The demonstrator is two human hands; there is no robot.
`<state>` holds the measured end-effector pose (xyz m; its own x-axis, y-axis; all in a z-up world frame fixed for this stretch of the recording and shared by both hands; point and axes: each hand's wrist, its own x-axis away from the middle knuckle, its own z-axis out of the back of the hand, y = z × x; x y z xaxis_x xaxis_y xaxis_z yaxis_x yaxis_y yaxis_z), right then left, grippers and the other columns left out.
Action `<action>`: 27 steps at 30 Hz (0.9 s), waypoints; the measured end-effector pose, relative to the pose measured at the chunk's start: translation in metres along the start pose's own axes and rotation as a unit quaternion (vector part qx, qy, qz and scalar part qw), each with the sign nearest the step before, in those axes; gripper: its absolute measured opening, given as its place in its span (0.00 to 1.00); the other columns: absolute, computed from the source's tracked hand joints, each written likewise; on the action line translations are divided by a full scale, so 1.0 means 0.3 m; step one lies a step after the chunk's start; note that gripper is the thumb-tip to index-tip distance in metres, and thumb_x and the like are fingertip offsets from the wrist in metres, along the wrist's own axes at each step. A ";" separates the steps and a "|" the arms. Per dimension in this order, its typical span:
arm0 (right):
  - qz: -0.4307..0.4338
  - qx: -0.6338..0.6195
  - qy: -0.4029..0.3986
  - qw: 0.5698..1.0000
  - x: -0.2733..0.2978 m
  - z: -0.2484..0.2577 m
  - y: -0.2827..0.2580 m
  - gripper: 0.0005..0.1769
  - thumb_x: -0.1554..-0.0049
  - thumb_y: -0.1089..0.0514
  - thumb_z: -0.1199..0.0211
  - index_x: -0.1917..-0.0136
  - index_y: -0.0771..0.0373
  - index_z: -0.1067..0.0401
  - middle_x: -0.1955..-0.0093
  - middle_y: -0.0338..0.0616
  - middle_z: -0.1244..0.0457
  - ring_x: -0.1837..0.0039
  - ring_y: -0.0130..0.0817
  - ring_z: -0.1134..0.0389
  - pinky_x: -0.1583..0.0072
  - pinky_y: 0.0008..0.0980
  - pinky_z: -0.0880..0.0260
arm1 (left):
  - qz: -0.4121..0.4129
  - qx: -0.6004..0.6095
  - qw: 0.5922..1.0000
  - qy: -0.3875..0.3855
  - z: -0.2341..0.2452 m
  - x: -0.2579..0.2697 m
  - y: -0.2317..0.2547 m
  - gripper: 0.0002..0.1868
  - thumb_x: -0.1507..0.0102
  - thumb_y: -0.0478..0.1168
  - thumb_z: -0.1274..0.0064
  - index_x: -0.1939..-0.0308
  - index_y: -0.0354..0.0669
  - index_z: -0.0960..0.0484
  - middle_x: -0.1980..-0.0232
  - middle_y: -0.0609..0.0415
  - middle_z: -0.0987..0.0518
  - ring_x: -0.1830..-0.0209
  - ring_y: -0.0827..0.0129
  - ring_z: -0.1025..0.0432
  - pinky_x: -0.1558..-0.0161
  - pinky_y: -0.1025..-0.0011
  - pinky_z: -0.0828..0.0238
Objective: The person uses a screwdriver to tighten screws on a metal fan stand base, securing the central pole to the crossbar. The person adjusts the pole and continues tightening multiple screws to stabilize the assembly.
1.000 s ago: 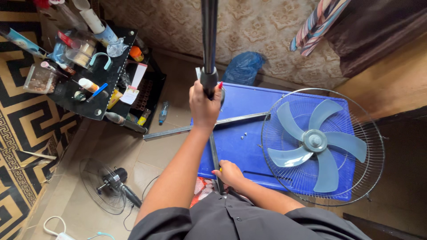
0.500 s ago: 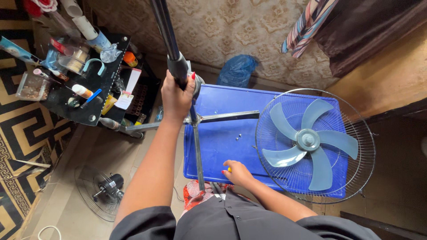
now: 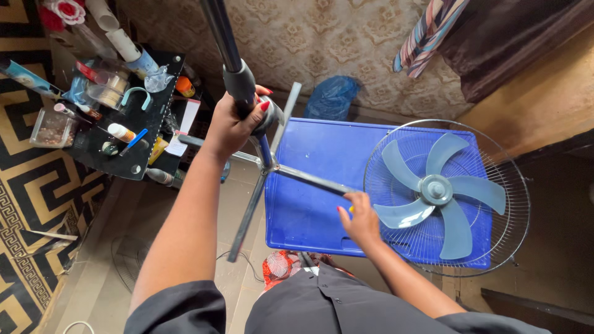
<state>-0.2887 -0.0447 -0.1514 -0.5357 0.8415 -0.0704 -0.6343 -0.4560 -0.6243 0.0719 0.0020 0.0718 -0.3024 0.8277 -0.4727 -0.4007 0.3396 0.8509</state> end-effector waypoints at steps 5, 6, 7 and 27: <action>-0.048 0.091 -0.132 0.986 -0.040 -0.019 0.037 0.39 0.52 0.40 0.27 0.35 0.61 0.32 0.42 0.53 0.34 0.47 0.50 0.28 0.47 0.49 0.29 | 0.053 0.165 0.982 -0.081 0.025 -0.010 -0.048 0.06 0.35 0.32 0.46 0.56 0.36 0.26 0.48 0.52 0.20 0.46 0.73 0.25 0.42 0.70 0.26; -0.057 0.104 -0.179 0.977 -0.027 -0.043 0.051 0.40 0.53 0.37 0.26 0.35 0.60 0.31 0.44 0.52 0.33 0.45 0.50 0.29 0.45 0.48 0.29 | 0.056 0.154 0.983 -0.087 0.022 -0.014 -0.058 0.07 0.37 0.32 0.47 0.56 0.35 0.24 0.48 0.52 0.19 0.49 0.73 0.25 0.43 0.70 0.26; -0.066 0.116 -0.227 0.965 -0.014 -0.071 0.062 0.41 0.54 0.34 0.25 0.35 0.59 0.30 0.45 0.52 0.31 0.43 0.50 0.29 0.43 0.47 0.29 | 0.059 0.142 0.984 -0.093 0.017 -0.016 -0.067 0.09 0.39 0.33 0.48 0.56 0.34 0.21 0.49 0.52 0.18 0.51 0.73 0.25 0.45 0.70 0.26; -0.145 0.048 -0.266 0.952 0.246 -0.296 -0.019 0.30 0.49 0.51 0.30 0.34 0.54 0.29 0.51 0.58 0.30 0.46 0.57 0.29 0.44 0.49 0.30 | 0.064 0.043 0.987 -0.142 -0.247 -0.081 -0.135 0.11 0.44 0.35 0.46 0.58 0.39 0.18 0.65 0.57 0.19 0.67 0.77 0.27 0.61 0.74 0.27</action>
<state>-0.2750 0.0458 -0.2222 -0.5211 0.6812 0.5142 -0.8325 -0.2729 -0.4821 0.0314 -0.0651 0.0319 -0.0862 0.9543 -0.2863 -0.2961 0.2498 0.9219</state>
